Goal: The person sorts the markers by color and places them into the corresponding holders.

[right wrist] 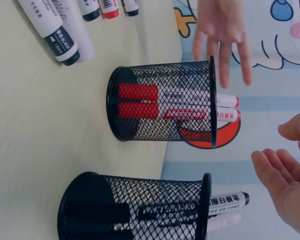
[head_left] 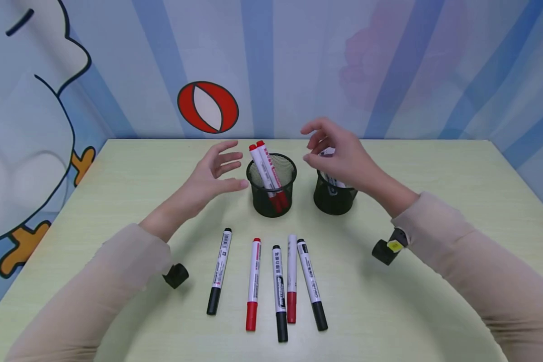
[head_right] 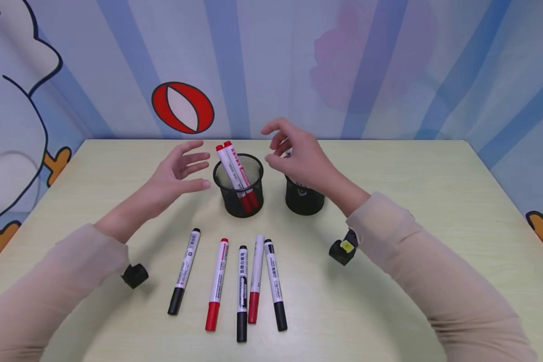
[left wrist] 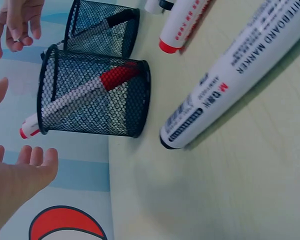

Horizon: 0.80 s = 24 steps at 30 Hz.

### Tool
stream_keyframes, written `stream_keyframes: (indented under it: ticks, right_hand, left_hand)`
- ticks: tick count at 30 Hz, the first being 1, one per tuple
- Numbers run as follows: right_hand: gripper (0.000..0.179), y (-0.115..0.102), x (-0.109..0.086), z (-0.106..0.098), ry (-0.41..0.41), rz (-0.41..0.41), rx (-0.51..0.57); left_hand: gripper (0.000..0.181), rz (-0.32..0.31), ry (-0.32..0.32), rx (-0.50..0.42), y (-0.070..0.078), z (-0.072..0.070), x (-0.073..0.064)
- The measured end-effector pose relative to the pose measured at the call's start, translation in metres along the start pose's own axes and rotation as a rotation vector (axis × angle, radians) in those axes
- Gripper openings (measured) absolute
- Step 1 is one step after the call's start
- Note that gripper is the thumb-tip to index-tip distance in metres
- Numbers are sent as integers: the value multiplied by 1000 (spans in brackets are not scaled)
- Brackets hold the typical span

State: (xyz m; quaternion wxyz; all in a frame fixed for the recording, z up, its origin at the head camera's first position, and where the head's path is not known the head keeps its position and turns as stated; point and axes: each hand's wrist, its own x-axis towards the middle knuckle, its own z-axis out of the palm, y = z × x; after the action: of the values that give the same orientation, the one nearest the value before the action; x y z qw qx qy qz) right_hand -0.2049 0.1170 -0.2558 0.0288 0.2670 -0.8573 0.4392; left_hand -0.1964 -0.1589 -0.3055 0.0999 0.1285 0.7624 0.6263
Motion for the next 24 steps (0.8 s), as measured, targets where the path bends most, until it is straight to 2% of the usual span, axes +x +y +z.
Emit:
stream_keyframes:
  ticks: [7, 18, 24]
  right_hand:
    - [39, 0, -7, -7, -8, 13, 21]
    - [38, -1, -23, -20, 0, 47, -13]
    - [39, 2, -30, -28, 1, 51, -25]
  left_hand:
    - [73, 40, 25, -24, 16, 2, -5]
    - [71, 118, -84, -81, 27, 20, -4]
    - [69, 143, -95, -68, 32, 33, 2]
